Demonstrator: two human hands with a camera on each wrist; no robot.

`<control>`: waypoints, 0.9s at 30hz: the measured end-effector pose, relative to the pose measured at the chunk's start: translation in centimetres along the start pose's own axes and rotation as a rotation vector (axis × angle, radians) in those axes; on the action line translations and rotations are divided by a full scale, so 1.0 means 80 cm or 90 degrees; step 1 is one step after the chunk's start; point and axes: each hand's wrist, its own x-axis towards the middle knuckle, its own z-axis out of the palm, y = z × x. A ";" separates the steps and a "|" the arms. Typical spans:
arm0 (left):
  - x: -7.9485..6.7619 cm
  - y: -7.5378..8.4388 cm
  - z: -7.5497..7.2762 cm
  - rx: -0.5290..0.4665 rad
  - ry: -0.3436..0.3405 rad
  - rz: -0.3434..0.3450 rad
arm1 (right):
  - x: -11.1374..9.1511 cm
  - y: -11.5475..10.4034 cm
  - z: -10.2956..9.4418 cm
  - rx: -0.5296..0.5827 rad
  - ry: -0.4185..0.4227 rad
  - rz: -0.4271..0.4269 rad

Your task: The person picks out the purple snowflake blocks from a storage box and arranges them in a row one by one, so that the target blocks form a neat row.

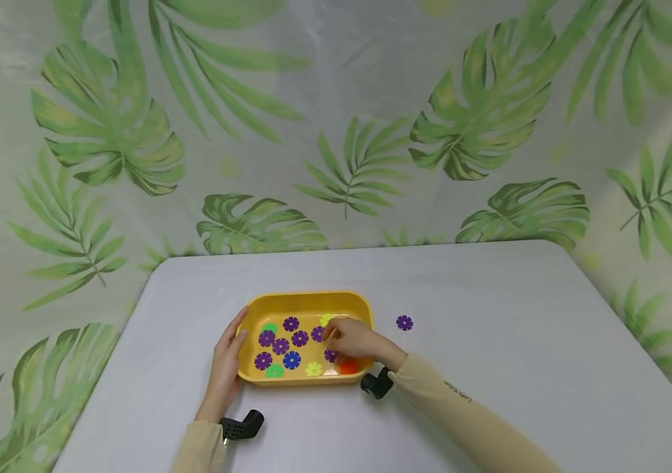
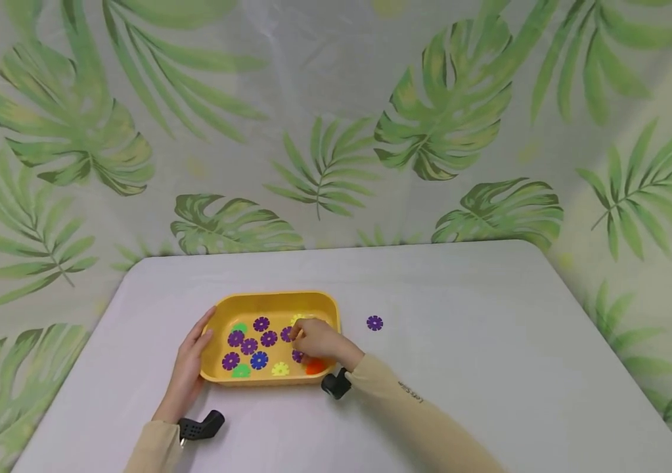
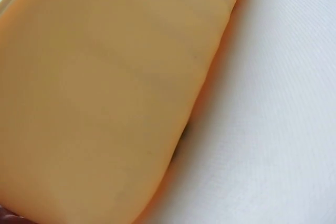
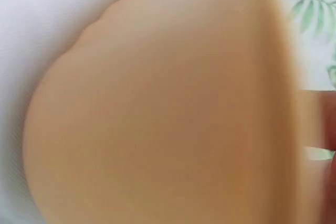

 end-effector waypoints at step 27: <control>-0.001 -0.002 0.003 0.006 0.002 0.052 | 0.016 0.008 0.026 -0.139 0.106 0.034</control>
